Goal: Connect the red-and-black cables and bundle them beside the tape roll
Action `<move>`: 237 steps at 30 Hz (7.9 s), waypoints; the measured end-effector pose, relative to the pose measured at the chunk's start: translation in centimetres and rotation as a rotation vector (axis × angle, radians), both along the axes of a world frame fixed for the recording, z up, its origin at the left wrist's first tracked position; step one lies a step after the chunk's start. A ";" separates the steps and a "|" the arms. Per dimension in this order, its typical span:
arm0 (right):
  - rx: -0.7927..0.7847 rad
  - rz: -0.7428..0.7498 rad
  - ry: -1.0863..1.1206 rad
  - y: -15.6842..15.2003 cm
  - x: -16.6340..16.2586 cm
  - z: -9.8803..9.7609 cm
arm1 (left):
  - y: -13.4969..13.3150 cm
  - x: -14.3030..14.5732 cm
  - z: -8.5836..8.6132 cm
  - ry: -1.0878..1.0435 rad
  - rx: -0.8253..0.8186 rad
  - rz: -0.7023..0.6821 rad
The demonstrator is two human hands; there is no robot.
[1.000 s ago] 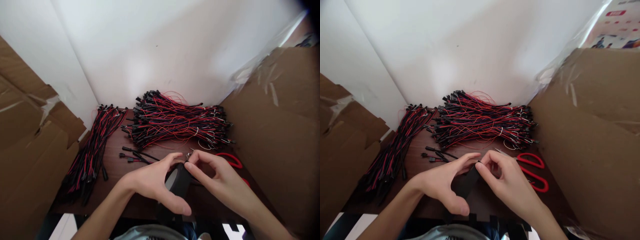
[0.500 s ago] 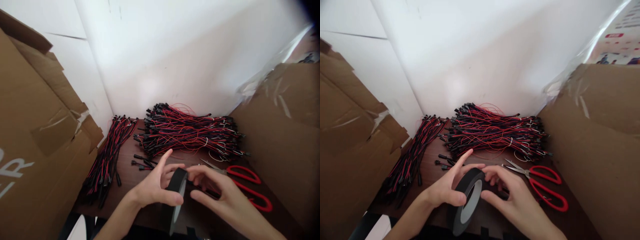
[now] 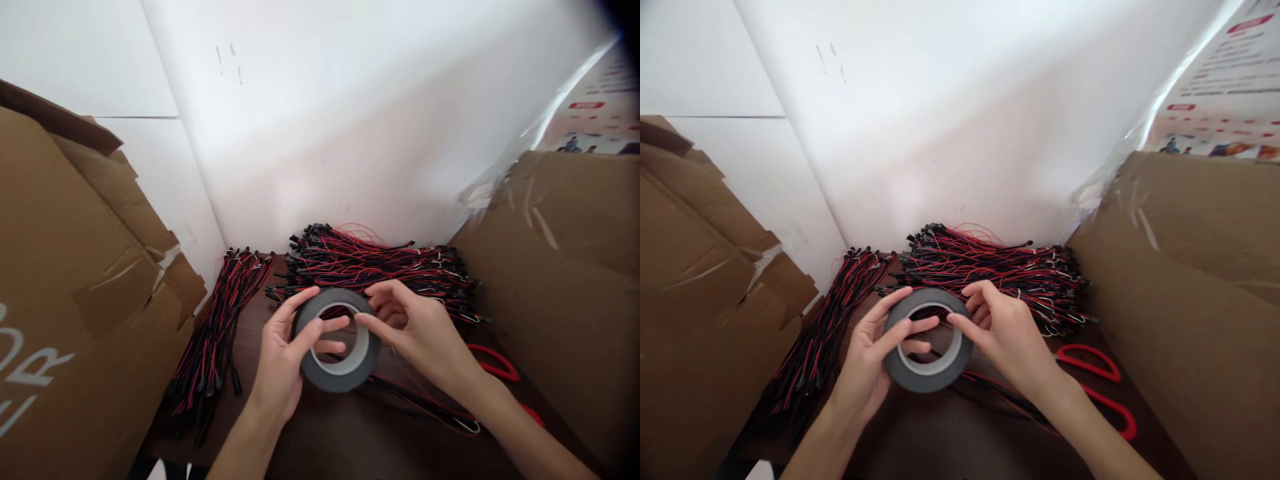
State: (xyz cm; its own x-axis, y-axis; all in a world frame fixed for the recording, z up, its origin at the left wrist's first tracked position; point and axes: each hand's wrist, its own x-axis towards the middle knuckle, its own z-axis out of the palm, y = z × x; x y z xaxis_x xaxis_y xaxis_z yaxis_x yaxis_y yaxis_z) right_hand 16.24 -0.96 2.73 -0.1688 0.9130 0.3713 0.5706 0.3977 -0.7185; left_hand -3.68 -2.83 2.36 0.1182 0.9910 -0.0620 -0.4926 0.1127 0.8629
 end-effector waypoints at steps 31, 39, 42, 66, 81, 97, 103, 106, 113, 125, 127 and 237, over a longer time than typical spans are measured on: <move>-0.003 0.018 -0.350 -2.8 9.5 -5.5 | 0.9 -6.6 -5.1 1.694 0.990 0.097; 0.001 0.147 -0.421 2.4 11.4 -4.7 | 0.5 -4.6 -5.7 1.711 0.790 0.168; 0.136 0.067 -0.407 2.1 10.9 -4.1 | 0.6 -4.1 -5.3 1.614 0.763 0.138; 0.117 0.333 -0.075 1.4 -3.2 -5.6 | 0.3 -3.3 -3.9 1.667 1.089 0.313; -0.141 0.259 0.042 -0.3 -2.9 -3.3 | 0.5 -2.4 -4.6 1.293 1.390 0.361; 0.266 0.262 -0.074 -1.2 -2.7 -3.5 | 0.1 -1.6 -4.0 1.363 1.240 0.335; 0.316 0.265 -0.113 -1.5 -2.6 -3.2 | 0.2 -1.6 -3.8 1.382 1.290 0.383; 0.382 0.272 -0.134 -1.7 -2.5 -3.2 | 0.3 -1.5 -4.0 1.331 1.262 0.372; 0.389 0.245 -0.126 -1.9 -2.4 -2.6 | 0.1 -2.1 -4.0 1.247 1.192 0.331; 0.361 0.215 -0.109 -2.5 -2.2 -1.6 | -0.8 -1.7 -2.0 1.164 1.126 0.312; 0.360 0.212 -0.101 -2.7 -2.2 -1.4 | -0.7 -1.6 -2.0 1.178 1.153 0.326; -0.038 0.229 -0.408 -0.5 2.4 -8.0 | 2.1 -2.8 -8.4 1.342 1.052 -0.033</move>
State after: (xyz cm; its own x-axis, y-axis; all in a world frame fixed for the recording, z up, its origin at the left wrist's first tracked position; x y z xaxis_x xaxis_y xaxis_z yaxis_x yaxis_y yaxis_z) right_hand 18.68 -1.43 -5.28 -0.4927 0.8469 0.2001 0.7100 0.5242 -0.4702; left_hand -6.44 -0.74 -5.99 0.5526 0.6646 0.5029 0.5788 -0.7402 0.3421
